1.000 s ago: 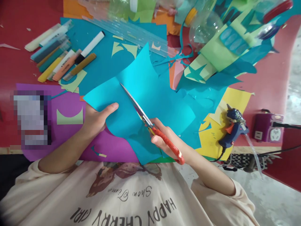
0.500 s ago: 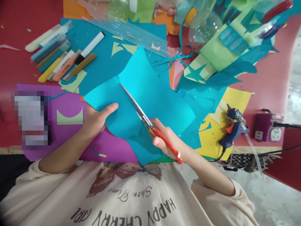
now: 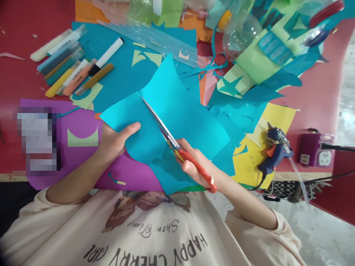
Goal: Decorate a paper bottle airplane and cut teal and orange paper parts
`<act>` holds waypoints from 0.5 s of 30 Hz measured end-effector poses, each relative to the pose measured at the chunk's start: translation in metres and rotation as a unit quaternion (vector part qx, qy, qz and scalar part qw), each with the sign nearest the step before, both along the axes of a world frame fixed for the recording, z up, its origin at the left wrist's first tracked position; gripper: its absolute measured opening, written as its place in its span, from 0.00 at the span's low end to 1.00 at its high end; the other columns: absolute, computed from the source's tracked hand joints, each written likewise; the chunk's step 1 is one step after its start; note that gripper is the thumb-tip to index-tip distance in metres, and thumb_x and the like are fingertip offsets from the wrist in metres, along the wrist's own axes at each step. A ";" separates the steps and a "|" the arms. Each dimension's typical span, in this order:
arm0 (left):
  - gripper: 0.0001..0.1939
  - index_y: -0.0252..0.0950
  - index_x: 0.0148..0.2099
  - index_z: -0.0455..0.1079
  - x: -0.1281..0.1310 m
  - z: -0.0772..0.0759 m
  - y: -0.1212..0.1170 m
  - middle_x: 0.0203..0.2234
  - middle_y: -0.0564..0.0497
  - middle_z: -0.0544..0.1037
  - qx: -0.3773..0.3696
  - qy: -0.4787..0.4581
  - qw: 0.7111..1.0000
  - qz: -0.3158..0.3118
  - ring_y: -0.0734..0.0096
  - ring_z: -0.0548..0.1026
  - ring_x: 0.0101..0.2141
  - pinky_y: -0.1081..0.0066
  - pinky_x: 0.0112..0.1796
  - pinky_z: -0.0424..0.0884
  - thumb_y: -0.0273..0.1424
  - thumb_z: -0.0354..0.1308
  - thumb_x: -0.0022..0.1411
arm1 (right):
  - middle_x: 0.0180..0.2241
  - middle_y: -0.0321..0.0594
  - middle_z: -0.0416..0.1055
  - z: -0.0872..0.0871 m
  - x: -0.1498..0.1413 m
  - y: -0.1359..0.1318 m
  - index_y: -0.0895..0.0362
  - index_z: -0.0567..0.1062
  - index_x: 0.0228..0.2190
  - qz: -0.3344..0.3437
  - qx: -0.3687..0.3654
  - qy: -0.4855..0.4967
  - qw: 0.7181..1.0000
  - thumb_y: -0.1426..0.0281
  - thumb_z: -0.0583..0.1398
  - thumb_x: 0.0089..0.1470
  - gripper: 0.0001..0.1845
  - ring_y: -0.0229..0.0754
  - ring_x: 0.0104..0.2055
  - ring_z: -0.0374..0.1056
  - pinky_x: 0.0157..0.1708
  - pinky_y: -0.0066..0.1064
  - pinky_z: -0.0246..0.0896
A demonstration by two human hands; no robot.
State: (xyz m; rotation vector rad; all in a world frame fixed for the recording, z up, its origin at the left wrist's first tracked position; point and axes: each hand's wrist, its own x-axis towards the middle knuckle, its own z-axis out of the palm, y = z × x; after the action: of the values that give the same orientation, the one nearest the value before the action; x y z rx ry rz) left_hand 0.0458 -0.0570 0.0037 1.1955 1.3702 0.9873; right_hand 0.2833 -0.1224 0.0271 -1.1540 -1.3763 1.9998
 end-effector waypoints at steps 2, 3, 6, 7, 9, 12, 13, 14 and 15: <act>0.20 0.39 0.42 0.75 0.000 0.001 0.000 0.42 0.47 0.83 -0.003 -0.006 1.000 -0.003 0.51 0.81 0.46 0.55 0.49 0.79 0.44 0.67 0.49 | 0.28 0.31 0.60 0.001 -0.002 0.001 0.55 0.64 0.43 -0.005 0.000 -0.002 1.000 0.33 0.51 0.50 0.39 0.29 0.21 0.50 0.15 0.25 0.45; 0.20 0.39 0.43 0.75 0.000 0.001 0.000 0.42 0.47 0.83 -0.007 -0.010 1.000 -0.007 0.51 0.81 0.46 0.55 0.49 0.79 0.44 0.67 0.49 | 0.28 0.31 0.60 0.001 -0.002 0.001 0.55 0.64 0.43 -0.010 0.001 -0.004 1.000 0.33 0.51 0.50 0.39 0.29 0.21 0.50 0.15 0.25 0.45; 0.20 0.39 0.43 0.74 0.001 0.002 -0.001 0.41 0.46 0.83 -0.014 -0.020 1.000 -0.011 0.51 0.80 0.46 0.55 0.49 0.79 0.43 0.67 0.49 | 0.27 0.31 0.60 0.001 -0.004 0.001 0.55 0.64 0.43 -0.016 0.002 -0.010 1.000 0.32 0.51 0.49 0.40 0.29 0.21 0.50 0.15 0.25 0.45; 0.20 0.39 0.42 0.74 0.002 0.002 -0.001 0.41 0.46 0.83 -0.014 -0.022 1.000 -0.010 0.51 0.80 0.47 0.55 0.50 0.79 0.43 0.67 0.49 | 0.28 0.31 0.60 0.000 -0.004 0.001 0.55 0.64 0.43 -0.017 0.002 -0.013 1.000 0.32 0.51 0.49 0.40 0.29 0.21 0.50 0.15 0.25 0.45; 0.19 0.38 0.42 0.74 0.002 0.002 -0.001 0.41 0.46 0.83 -0.011 -0.023 1.000 -0.010 0.51 0.80 0.47 0.56 0.50 0.78 0.43 0.67 0.49 | 0.28 0.31 0.60 -0.001 -0.005 0.000 0.55 0.64 0.43 -0.020 0.000 -0.020 1.000 0.32 0.50 0.49 0.40 0.29 0.21 0.51 0.15 0.25 0.46; 0.20 0.39 0.43 0.74 0.003 0.001 -0.001 0.42 0.47 0.83 -0.009 -0.025 1.000 -0.017 0.52 0.80 0.47 0.57 0.50 0.78 0.43 0.67 0.50 | 0.27 0.30 0.60 -0.003 -0.005 -0.001 0.55 0.64 0.44 -0.027 -0.005 -0.027 0.999 0.33 0.50 0.50 0.40 0.29 0.20 0.50 0.15 0.25 0.45; 0.20 0.39 0.43 0.74 0.003 0.002 0.000 0.42 0.47 0.83 -0.009 -0.024 1.000 -0.017 0.53 0.80 0.46 0.57 0.50 0.78 0.42 0.67 0.50 | 0.27 0.30 0.60 -0.003 -0.006 -0.001 0.55 0.64 0.45 -0.029 -0.005 -0.029 0.999 0.33 0.50 0.50 0.40 0.29 0.20 0.49 0.15 0.26 0.45; 0.20 0.39 0.44 0.74 0.003 0.002 0.000 0.42 0.47 0.83 -0.010 -0.023 1.000 -0.017 0.53 0.80 0.46 0.57 0.50 0.78 0.42 0.67 0.50 | 0.26 0.30 0.60 -0.002 -0.006 -0.001 0.54 0.64 0.44 -0.030 -0.001 -0.036 0.999 0.33 0.50 0.50 0.40 0.29 0.20 0.49 0.15 0.26 0.45; 0.21 0.38 0.44 0.74 0.003 0.002 0.000 0.42 0.47 0.83 -0.012 -0.021 1.000 -0.017 0.53 0.81 0.46 0.57 0.50 0.78 0.42 0.67 0.50 | 0.26 0.30 0.60 -0.002 -0.007 -0.001 0.54 0.64 0.44 -0.030 0.007 -0.046 0.998 0.32 0.49 0.50 0.40 0.29 0.20 0.49 0.16 0.26 0.45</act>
State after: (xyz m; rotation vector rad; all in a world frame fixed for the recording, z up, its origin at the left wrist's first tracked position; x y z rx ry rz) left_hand 0.0490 -0.0573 0.0060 1.1698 1.3207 0.9655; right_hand 0.2766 -0.1232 0.0250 -1.2805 -1.3804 1.9144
